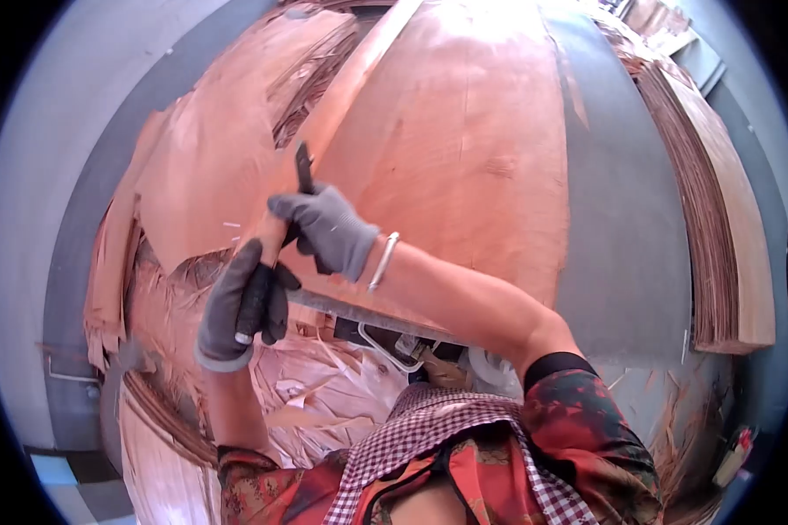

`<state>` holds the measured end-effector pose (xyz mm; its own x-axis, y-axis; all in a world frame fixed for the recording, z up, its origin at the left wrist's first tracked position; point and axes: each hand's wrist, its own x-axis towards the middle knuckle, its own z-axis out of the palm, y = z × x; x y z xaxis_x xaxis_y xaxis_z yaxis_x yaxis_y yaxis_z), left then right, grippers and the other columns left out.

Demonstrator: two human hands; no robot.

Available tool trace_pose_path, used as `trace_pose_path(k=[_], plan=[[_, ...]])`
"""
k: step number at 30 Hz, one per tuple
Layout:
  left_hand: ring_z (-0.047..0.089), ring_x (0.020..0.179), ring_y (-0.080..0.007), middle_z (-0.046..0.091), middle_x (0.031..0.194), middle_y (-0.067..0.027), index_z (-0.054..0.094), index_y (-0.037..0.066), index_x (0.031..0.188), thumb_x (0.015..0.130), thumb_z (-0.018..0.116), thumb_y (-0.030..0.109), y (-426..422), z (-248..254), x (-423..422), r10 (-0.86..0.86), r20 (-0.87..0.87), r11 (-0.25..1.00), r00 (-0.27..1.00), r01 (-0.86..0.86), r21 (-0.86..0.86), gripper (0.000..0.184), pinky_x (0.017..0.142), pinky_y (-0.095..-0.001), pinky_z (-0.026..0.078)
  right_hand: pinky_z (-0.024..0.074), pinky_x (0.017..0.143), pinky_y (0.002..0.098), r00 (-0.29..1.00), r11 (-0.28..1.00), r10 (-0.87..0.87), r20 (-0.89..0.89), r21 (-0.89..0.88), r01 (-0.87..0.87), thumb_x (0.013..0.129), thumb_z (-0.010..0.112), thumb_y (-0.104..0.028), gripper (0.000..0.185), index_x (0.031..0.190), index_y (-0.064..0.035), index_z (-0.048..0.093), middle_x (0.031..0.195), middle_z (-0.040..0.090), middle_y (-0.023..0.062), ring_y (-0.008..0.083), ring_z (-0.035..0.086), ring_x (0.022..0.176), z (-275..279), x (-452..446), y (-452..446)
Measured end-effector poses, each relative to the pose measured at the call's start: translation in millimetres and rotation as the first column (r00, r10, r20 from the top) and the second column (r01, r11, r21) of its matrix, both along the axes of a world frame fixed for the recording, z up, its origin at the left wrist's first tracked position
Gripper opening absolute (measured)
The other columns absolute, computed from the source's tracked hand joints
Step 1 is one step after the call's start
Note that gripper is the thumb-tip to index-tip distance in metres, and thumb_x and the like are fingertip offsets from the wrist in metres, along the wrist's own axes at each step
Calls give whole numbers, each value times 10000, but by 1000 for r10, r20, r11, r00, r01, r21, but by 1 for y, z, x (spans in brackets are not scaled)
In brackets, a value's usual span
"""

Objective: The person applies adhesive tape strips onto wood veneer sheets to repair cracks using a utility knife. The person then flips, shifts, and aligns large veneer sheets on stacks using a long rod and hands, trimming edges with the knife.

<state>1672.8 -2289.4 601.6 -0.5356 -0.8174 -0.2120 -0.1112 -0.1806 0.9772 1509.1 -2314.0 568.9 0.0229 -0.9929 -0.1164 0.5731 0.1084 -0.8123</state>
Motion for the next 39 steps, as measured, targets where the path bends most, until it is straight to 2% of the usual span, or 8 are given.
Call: trace_pose_path(k=[9,11,16,27,28,30,32,39], plan=[[604,981,-249,591,1094,-170,427,-48,1235,935,440,395,83,-45,-84,-633,-492,633,598,765,115,536,853,-359,489,495,653,298,690,698,-585,-427,-698,160,821,624,-228,365,1106,-26,520,855,607,87,179,600,754,17,-178,165],[520,1122,-289,453,1292,-176,319,-5,1327,892,504,383,93,-102,-79,-401,-583,803,706,578,147,612,925,-383,450,536,772,356,952,991,-111,284,101,85,837,582,-190,400,1179,2,507,958,636,100,201,634,867,62,-222,231],[322,1307,-246,325,1425,-92,319,82,1367,890,450,502,87,-211,-47,247,-720,960,649,-64,272,648,1089,-432,246,517,735,321,905,798,-420,-59,451,400,815,632,-172,255,969,31,625,881,653,90,182,631,780,-127,-342,336],[555,1031,-254,566,1148,-75,495,110,1196,884,546,258,116,-335,-32,724,-312,558,615,-258,788,350,922,-420,452,483,712,275,624,585,-731,-277,218,782,749,689,-101,375,1066,71,584,926,626,79,155,595,819,-135,-306,431],[551,1034,-241,562,1145,-68,482,108,1214,896,513,231,110,-394,17,220,-855,776,470,447,445,342,913,-395,464,485,726,280,614,570,-750,-248,230,789,747,677,-85,390,1086,74,569,952,620,84,161,592,843,-162,-295,456],[569,998,-240,563,1127,-84,489,75,1164,900,481,190,146,-348,36,278,-165,942,946,-234,241,288,833,-395,495,489,760,295,639,560,-728,-249,323,763,743,651,-51,430,1137,79,535,1014,606,95,177,586,902,-234,-276,517],[575,978,-240,562,1111,-102,492,52,1124,897,489,188,168,-305,24,706,-224,600,672,-399,693,264,784,-400,507,485,783,302,648,541,-744,-166,420,729,748,636,-49,446,1160,73,518,1027,601,82,176,586,902,-230,-235,539],[565,1008,-270,563,1090,-150,528,20,1098,857,587,310,72,-298,-11,498,-204,848,843,-423,321,382,787,-421,506,483,758,289,610,479,-745,-270,421,770,754,656,-129,504,1217,-17,490,984,594,84,164,593,814,-215,-250,482]])
